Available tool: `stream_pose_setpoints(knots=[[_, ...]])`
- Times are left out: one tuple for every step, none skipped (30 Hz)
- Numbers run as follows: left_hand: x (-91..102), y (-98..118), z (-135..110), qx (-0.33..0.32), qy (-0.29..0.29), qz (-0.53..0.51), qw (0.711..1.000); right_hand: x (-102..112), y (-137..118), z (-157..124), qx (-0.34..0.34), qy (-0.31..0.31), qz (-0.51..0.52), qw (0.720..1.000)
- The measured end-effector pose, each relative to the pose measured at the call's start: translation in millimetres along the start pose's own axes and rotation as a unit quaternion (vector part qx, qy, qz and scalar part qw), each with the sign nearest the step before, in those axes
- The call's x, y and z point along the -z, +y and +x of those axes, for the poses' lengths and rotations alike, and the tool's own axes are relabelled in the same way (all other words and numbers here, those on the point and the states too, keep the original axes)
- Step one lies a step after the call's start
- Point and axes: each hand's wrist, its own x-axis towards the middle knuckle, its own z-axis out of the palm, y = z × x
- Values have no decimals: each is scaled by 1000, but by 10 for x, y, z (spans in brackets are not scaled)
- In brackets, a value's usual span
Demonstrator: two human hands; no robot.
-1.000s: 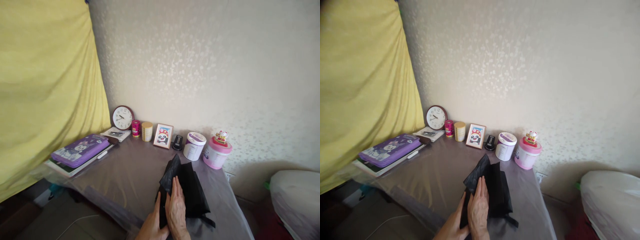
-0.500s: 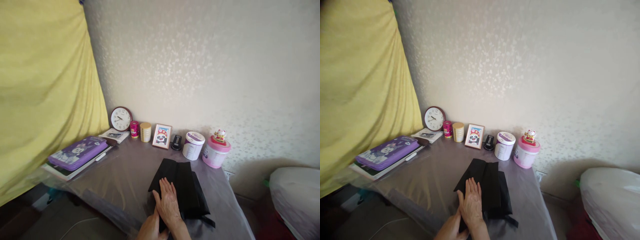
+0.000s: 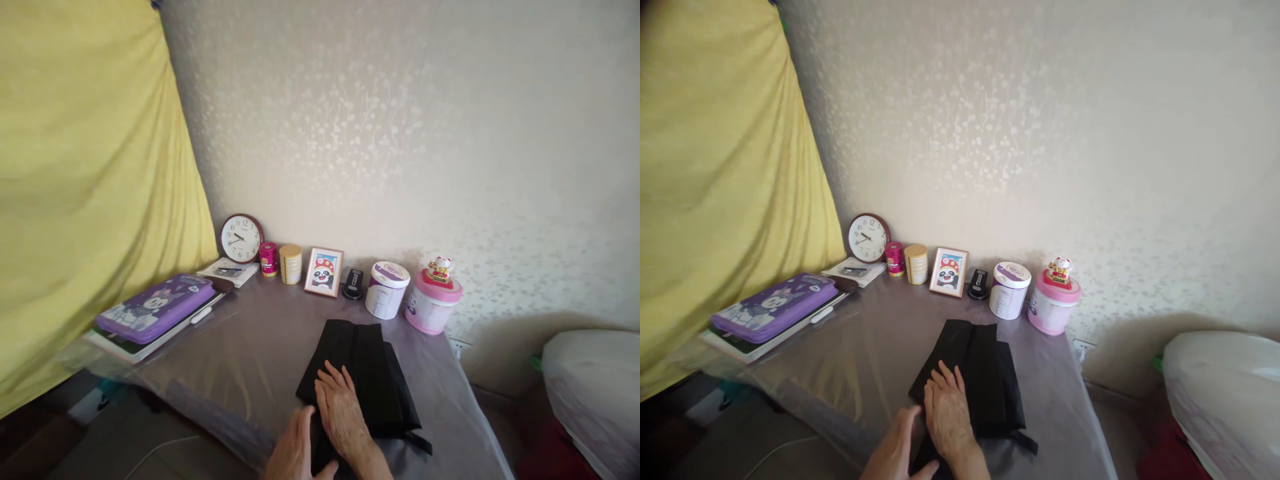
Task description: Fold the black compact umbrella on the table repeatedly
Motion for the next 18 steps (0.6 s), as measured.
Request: stream_pose_setpoints(knots=[[11,28,23,-20,15,15,1000,14,9,2,0,-6,10,1000],[26,68,55,-41,28,30,998,24,25,3,0,-10,24,1000],[43,117,94,-60,41,43,996,30,51,2,0,-11,40,999],[60,168,135,-72,48,54,995,30,87,-2,-1,-10,56,998],[76,216,174,-83,46,62,994,25,131,-9,1,-6,71,997],[90,257,210,-91,37,66,993,17,180,-17,9,0,84,996],[99,286,239,-98,24,67,993,7,230,-26,17,6,94,995],[103,301,262,-106,7,64,992,-3,277,-33,24,12,102,994],[100,304,278,-114,-11,59,992,-11,316,-38,25,18,109,994],[90,296,290,-122,-31,53,991,-16,345,-38,23,24,113,993],[75,281,298,-128,-50,48,989,-18,362,-34,18,29,113,993],[56,262,305,-133,-70,45,988,-17,368,-23,10,36,108,993],[37,244,309,-135,-88,44,986,-12,365,-5,6,41,96,994],[19,229,314,-134,-103,44,985,-6,355,21,5,45,80,996],[5,219,318,-134,-115,45,983,2,343,54,7,45,61,997],[-3,214,323,-133,-124,47,982,11,332,94,7,43,43,998],[-6,214,327,-132,-130,48,982,18,323,140,6,39,25,999],[-6,216,332,-130,-134,49,981,24,320,190,2,35,9,999]])
